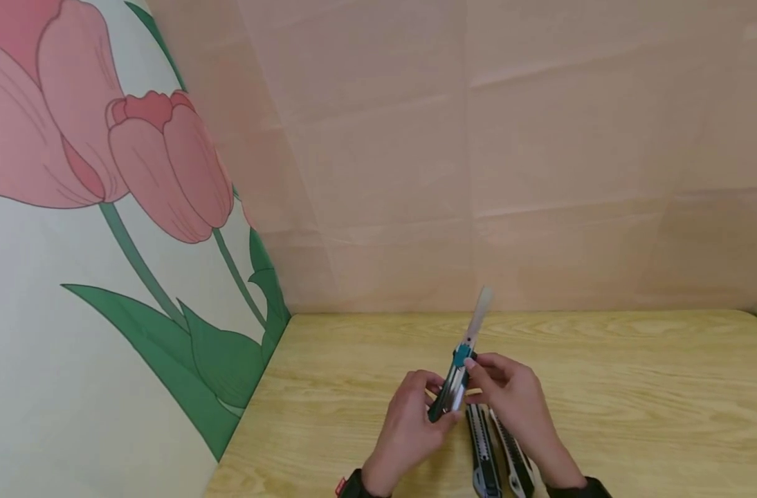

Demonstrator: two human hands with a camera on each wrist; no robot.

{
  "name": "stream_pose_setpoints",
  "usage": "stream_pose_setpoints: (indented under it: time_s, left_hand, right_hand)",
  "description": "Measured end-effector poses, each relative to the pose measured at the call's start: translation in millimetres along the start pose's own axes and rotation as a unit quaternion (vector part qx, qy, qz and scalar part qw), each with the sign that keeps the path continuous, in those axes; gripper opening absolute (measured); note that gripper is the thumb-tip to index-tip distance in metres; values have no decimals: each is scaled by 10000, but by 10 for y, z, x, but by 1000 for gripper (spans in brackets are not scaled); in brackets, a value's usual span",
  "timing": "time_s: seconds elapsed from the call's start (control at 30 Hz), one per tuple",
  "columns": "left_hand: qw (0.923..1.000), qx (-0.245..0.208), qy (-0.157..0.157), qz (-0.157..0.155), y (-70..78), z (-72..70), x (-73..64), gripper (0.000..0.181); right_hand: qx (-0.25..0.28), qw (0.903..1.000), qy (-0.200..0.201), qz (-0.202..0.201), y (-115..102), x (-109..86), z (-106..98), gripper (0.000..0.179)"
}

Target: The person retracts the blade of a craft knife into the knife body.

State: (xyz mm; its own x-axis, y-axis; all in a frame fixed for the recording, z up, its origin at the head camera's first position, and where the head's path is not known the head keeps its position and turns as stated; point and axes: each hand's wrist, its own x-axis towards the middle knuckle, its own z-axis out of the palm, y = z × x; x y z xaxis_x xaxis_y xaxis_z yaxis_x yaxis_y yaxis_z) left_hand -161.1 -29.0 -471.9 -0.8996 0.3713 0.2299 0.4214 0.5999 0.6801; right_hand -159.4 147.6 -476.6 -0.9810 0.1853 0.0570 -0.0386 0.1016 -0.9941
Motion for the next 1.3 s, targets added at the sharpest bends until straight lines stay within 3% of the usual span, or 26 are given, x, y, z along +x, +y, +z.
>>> stream_pose_setpoints:
  time_s: [0.3, 0.57, 0.73, 0.93, 1.2, 1.3]
  left_hand:
    - [9990, -404, 168, -104, 65, 71, -16, 44]
    - [9929, -1151, 105, -269, 97, 105, -18, 45]
    - [9851, -1691, -114, -286, 98, 94, -11, 41]
    - [9694, -2433, -325, -43, 66, 81, 7, 32]
    - [9579, -2798, -540, -351, 50, 41, 42, 22]
    - [9571, -2803, -638, -372, 52, 34, 47, 22]
  right_hand:
    - [-12, 9996, 77, -275, -31, -15, -57, 46]
    - [48, 9992, -290, -271, -52, -28, -158, 49]
    - [4, 9989, -376, -264, -97, -32, -193, 51]
    - [-109, 9992, -342, -202, -156, -31, -241, 54]
    - [30, 9991, -384, -182, -219, -58, -267, 55]
    - [66, 9991, -355, -212, -234, -67, -272, 55]
